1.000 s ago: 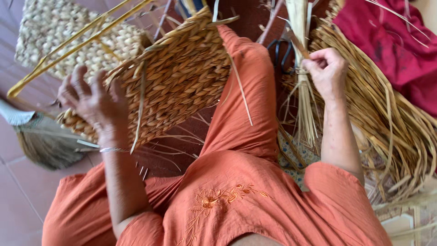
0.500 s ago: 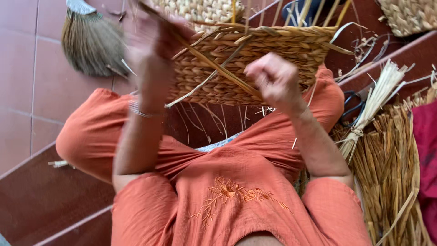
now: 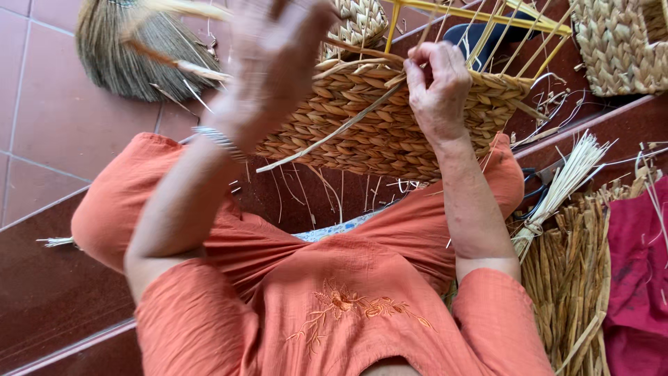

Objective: The person weaves a basket by hand, interlacing dried plant fibers through a yellow metal frame. The person repeatedly pulls and tucks strands to build up the basket walls.

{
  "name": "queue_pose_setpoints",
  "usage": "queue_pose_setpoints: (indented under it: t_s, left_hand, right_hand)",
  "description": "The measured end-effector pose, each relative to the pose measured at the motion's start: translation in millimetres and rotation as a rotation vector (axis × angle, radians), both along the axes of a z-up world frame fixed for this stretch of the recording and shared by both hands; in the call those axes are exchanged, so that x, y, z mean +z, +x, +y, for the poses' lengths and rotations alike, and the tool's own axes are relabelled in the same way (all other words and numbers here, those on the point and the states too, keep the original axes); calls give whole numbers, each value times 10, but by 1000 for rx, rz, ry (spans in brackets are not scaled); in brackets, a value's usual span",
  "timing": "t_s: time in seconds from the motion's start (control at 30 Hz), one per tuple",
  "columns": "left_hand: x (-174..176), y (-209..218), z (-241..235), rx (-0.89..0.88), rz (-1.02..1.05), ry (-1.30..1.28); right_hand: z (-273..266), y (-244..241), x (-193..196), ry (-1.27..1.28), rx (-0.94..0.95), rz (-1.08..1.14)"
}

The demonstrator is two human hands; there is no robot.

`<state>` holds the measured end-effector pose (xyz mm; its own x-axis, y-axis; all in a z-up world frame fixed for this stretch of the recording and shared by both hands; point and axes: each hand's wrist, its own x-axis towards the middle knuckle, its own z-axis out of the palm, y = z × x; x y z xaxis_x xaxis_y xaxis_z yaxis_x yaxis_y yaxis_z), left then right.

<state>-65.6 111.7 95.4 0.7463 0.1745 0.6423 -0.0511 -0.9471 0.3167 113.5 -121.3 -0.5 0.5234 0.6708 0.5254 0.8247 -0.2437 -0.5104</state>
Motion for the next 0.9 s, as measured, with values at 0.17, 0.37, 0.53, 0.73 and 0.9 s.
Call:
queue_pose_setpoints:
  t_s: [0.17,0.37,0.53,0.73,0.9]
  left_hand:
    - [-826,691,-654,-131,45,-198]
    - [-1188,881,-768,-166,65,-254]
    - [-1229,988,-820,-96,181,-105]
    - [-1032,668,-868,-48,142,-57]
    - [-1055,278,-861,-52,740,145]
  right_hand:
    - [-206,-68,166,-46,63,121]
    - [-308,-76,272,-37,166,172]
    - [-221,42,148,-107,116,169]
    - [6,198,-117,-120,-53,163]
    - [148,122,-133,-105,94,-227]
